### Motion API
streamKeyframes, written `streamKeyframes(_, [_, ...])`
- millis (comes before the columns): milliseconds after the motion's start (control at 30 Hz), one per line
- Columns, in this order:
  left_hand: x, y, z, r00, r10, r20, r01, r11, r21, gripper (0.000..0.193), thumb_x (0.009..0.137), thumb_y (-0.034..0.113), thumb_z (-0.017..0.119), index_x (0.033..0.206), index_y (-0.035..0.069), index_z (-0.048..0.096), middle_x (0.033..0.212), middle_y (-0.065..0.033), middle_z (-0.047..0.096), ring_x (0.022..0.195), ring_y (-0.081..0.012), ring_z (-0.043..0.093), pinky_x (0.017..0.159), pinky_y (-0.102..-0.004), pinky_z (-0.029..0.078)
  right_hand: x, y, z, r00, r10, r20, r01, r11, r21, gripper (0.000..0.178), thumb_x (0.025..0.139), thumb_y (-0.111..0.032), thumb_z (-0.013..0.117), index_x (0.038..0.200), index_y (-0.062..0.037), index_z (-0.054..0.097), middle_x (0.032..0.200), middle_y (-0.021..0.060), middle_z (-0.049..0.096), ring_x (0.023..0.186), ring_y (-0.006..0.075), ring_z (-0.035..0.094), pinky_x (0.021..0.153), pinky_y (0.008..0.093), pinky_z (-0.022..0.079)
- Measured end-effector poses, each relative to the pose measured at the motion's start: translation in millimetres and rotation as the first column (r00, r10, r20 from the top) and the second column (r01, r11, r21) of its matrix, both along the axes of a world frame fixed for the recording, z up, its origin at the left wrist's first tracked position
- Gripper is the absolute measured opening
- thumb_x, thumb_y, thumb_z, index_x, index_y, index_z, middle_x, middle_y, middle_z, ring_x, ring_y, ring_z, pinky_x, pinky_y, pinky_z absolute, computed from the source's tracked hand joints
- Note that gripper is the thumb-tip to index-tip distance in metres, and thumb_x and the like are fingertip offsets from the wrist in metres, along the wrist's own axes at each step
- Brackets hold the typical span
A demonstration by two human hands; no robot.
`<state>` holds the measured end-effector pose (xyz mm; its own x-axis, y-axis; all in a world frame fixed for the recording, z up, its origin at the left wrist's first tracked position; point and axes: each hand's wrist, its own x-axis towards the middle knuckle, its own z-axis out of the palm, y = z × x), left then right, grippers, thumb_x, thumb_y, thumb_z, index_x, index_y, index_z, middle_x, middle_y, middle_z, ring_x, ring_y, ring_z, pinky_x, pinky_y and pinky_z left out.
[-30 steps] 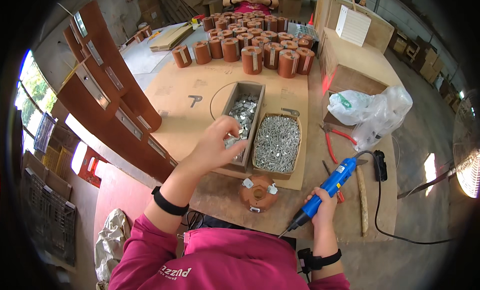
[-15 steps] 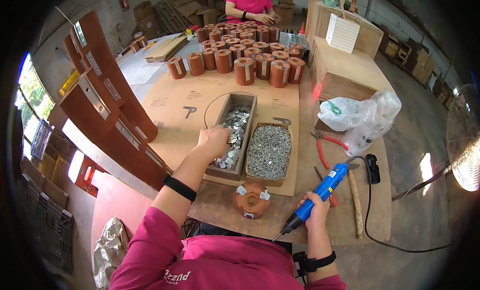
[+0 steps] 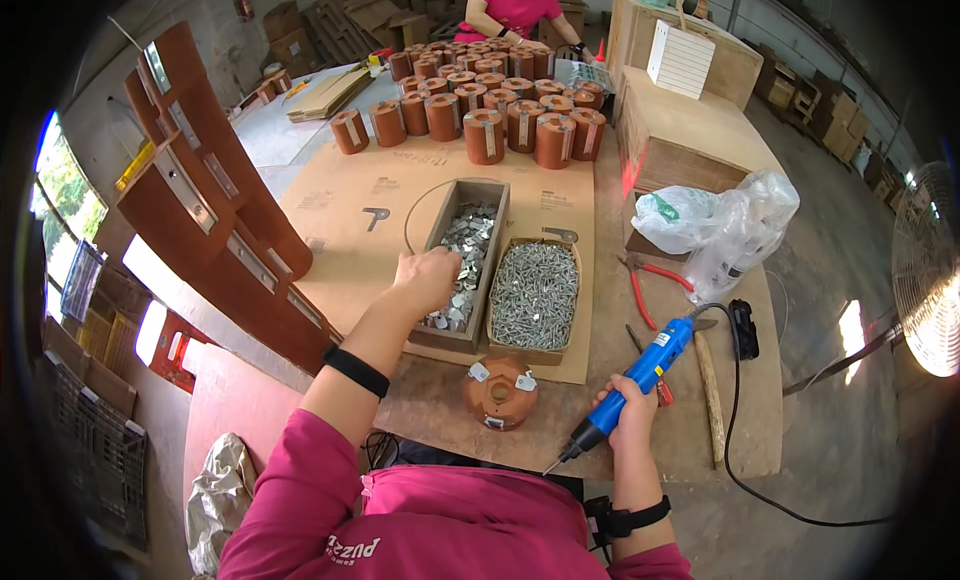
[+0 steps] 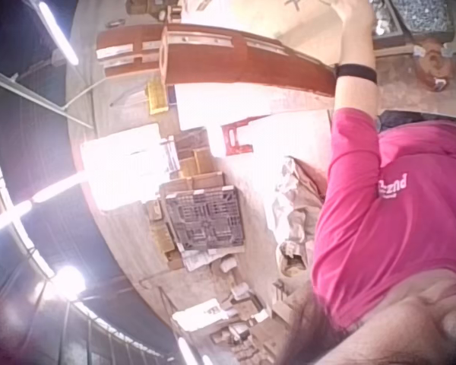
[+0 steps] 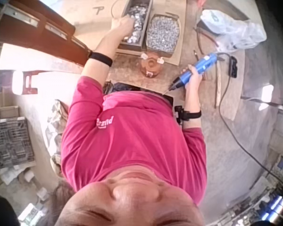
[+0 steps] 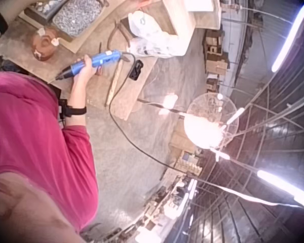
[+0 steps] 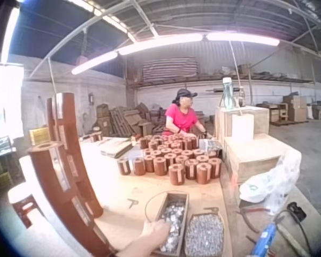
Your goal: The person is assembling small furniture components by attaching metal brackets and screws to cylindrical wooden pieces using an electric screwdriver.
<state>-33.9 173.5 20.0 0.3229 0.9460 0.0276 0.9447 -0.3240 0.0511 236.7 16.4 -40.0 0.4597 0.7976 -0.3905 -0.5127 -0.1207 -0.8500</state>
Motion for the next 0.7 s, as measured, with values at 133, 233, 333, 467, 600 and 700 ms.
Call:
streamKeyframes(133, [-7,-10,13,0.999,-0.042,-0.025,0.041,0.999,-0.032,0.012,0.072,0.012,0.06,0.083,0.01,0.056,0.084,-0.0089,0.06,0.083,-0.0262,0.059,0.074,-0.04,0.042,-4,1,6,1.0,0.004,0.015,-0.004,1.0,-0.008,0.022,0.07,-0.007,0.059,0.084,-0.0027,0.043,0.066,0.0097,0.051,0.051,0.021,0.054,0.045,0.035,0.048])
streamKeyframes(233, [-10,-33,29,0.904,-0.028,0.427,0.012,0.999,0.04,0.016,0.073,0.008,0.057,0.089,0.01,0.057,0.084,-0.0088,0.061,0.086,-0.0225,0.059,0.076,-0.0379,0.041,-6,3,6,1.0,0.015,0.009,-0.015,1.0,0.0,0.021,0.07,-0.007,0.06,0.084,-0.0029,0.044,0.066,0.0093,0.051,0.052,0.0206,0.054,0.046,0.0343,0.048])
streamKeyframes(333, [0,-74,48,0.571,-0.227,0.789,0.227,0.967,0.114,0.017,0.071,0.003,0.059,0.088,0.003,0.058,0.072,-0.0077,0.057,0.07,-0.0248,0.056,0.066,-0.0312,0.045,2,2,1,1.0,-0.001,-0.002,0.001,1.0,0.003,0.021,0.07,-0.008,0.06,0.083,-0.0026,0.044,0.066,0.009,0.052,0.052,0.0204,0.054,0.046,0.034,0.047])
streamKeyframes(467, [4,-127,49,0.529,-0.374,0.762,0.394,0.903,0.17,0.02,0.069,0.002,0.061,0.089,0.005,0.061,0.074,-0.0056,0.057,0.07,-0.0226,0.055,0.074,-0.0342,0.044,-3,1,4,0.999,0.012,0.031,-0.011,0.999,-0.032,0.018,0.071,-0.01,0.059,0.082,-0.0032,0.047,0.067,0.0078,0.052,0.054,0.0185,0.054,0.048,0.0329,0.047])
streamKeyframes(600, [17,-156,29,0.619,-0.418,0.665,0.299,0.908,0.292,0.017,0.069,0.005,0.063,0.085,0.011,0.063,0.074,-0.0018,0.056,0.073,-0.0217,0.054,0.09,-0.046,0.033,-7,2,10,0.997,0.048,0.055,-0.047,0.999,-0.019,0.019,0.071,-0.011,0.06,0.083,-0.0034,0.047,0.067,0.0075,0.052,0.054,0.0185,0.054,0.048,0.0328,0.048])
streamKeyframes(700, [22,-161,16,0.668,-0.454,0.589,0.269,0.886,0.377,0.021,0.066,0.006,0.067,0.085,0.013,0.064,0.074,0.0009,0.056,0.077,-0.0189,0.053,0.092,-0.0449,0.031,-7,1,12,0.999,0.012,0.039,-0.011,1.0,-0.024,0.02,0.07,-0.008,0.06,0.082,-0.0019,0.046,0.066,0.0088,0.052,0.053,0.0191,0.055,0.047,0.033,0.048])
